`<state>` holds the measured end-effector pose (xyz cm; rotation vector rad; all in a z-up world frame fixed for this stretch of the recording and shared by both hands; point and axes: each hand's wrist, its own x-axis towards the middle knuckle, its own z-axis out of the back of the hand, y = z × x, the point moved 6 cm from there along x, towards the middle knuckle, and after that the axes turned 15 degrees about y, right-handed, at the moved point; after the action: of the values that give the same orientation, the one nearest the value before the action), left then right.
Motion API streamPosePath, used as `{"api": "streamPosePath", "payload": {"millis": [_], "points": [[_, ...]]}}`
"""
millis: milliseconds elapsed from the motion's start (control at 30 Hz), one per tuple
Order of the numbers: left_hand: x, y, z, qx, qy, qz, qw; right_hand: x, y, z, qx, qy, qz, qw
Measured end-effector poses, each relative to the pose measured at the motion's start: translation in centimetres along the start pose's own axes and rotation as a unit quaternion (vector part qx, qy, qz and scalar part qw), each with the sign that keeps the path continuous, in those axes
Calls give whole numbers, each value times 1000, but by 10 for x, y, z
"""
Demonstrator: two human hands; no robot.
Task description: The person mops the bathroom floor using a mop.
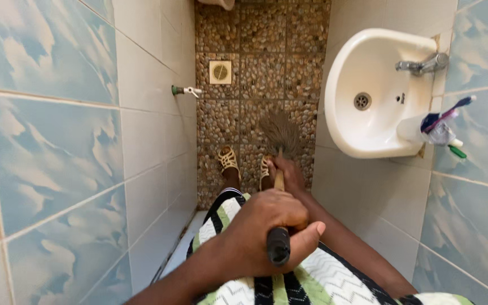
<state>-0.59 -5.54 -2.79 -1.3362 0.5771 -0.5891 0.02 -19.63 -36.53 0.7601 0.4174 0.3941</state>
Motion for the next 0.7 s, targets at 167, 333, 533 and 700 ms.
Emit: {"api": "streamPosePath", "payload": {"millis": [167,333,533,700], "points": [[4,3,-26,27,24,-39,999,2,-20,7,-12,-76,-59,995],[8,36,-50,43,32,-65,996,35,-50,8,70,0,-248,966],[-25,52,-30,55,-90,-22,994,81,-34,-25,96,100,-230,963],[-47,37,-18,98,-107,26,989,105,33,-56,66,10,33,997]]}}
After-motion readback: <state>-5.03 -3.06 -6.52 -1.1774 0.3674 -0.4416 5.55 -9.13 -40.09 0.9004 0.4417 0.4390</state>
